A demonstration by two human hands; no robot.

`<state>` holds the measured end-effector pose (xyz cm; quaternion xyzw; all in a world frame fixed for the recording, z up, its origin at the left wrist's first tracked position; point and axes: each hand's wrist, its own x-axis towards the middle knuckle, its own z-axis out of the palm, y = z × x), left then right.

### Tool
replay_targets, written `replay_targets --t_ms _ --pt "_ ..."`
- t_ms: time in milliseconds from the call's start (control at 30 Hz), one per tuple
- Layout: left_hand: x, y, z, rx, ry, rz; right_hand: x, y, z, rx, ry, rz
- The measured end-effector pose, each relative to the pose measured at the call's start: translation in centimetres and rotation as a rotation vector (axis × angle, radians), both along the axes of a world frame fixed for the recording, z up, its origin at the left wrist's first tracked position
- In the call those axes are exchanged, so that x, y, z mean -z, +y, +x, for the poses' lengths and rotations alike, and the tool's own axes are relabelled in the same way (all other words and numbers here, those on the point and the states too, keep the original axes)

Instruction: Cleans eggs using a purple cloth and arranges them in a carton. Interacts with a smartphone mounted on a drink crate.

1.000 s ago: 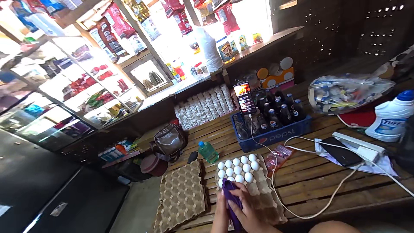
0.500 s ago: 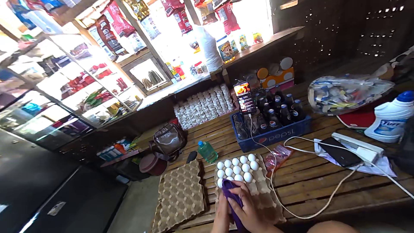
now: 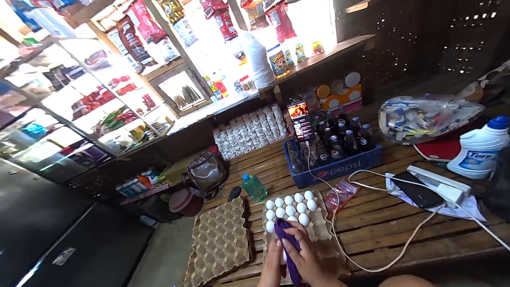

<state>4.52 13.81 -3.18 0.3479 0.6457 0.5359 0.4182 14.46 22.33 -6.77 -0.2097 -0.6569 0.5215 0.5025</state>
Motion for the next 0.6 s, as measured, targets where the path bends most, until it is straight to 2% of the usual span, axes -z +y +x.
replay_targets --t_ms 100,200,267,333,400,433,500,600 --pt "-0.5 0.3 0.0 -0.063 -0.096 0.013 0.1 0.1 -0.1 0.052 -0.029 -0.059" --pt "-1.1 0.9 0.1 -0.200 -0.229 0.035 0.8 -0.7 -0.4 0.062 -0.014 0.039" --pt "-0.9 0.8 0.0 -0.200 -0.180 0.056 1.2 -1.1 -0.6 0.047 0.017 0.165" --pt "0.2 0.1 -0.2 -0.086 -0.054 0.075 1.1 -0.9 -0.5 0.034 0.020 0.247" --pt "1.4 -0.1 -0.5 -0.020 0.060 0.079 0.8 -0.5 -0.3 0.023 0.002 0.206" --pt "1.3 -0.2 -0.5 0.010 0.050 0.057 0.7 -0.3 -0.2 0.018 0.003 0.145" --pt "0.0 0.1 -0.2 -0.009 -0.012 -0.005 0.6 -0.1 -0.2 0.034 -0.008 0.065" --pt "-1.4 0.5 0.4 -0.140 -0.208 -0.004 0.5 -0.3 -0.1 0.052 -0.017 0.101"
